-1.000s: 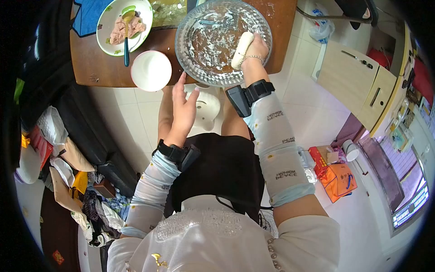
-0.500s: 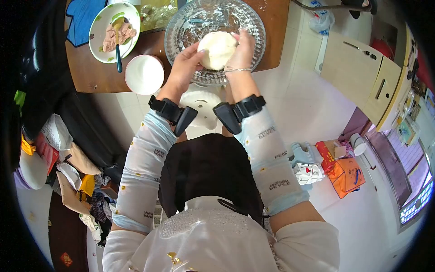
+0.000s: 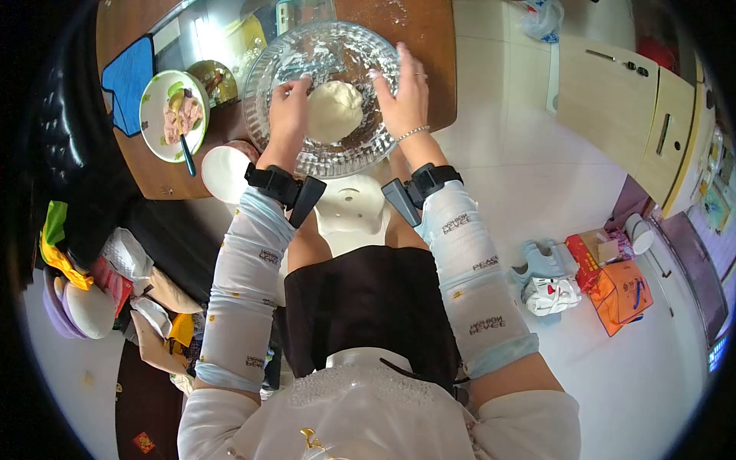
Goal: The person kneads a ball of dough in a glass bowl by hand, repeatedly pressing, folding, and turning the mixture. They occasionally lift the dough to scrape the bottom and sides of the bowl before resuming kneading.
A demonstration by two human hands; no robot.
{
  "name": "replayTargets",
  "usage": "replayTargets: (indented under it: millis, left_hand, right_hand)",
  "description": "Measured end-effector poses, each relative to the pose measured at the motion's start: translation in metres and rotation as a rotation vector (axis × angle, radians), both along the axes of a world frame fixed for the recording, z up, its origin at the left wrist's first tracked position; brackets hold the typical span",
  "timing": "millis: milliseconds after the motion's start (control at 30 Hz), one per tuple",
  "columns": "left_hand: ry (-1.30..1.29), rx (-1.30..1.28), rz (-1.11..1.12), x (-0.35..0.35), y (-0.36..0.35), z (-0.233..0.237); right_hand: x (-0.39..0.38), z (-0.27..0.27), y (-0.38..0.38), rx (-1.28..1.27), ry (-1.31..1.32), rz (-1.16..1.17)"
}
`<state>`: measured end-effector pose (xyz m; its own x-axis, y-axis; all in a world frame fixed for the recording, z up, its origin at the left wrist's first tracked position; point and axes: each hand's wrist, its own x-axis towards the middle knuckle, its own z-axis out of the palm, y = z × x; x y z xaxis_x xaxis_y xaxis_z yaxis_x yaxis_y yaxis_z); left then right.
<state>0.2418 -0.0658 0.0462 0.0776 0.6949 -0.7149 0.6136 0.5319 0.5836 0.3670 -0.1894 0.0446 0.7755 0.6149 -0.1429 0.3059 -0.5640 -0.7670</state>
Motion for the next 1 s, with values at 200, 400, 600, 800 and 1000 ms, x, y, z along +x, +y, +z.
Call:
replayTargets:
  millis: [200,400,600,800,1000]
  left_hand:
    - [0.073,0.566,-0.578,0.009,-0.041,0.004]
    - [-0.080,0.228,-0.533,0.004,-0.031,0.029]
    - [-0.350,0.132,-0.733,0.015,0.040,0.015]
    - [0.007,0.611,-1.153,0.005,-0.032,0.034]
    - [0.169,0.766,-1.029,-0.010,-0.060,0.000]
  right_hand:
    - [0.021,-0.012,-0.012,-0.176,-0.110,0.145]
    - [0.006,-0.023,-0.006,-0.120,-0.102,-0.019]
    - [0.007,-0.025,-0.005,-0.065,-0.195,0.002]
    - [0.007,-0.026,-0.007,-0.072,-0.206,-0.002]
    - [0.004,-0.019,-0.006,-0.109,-0.173,-0.009]
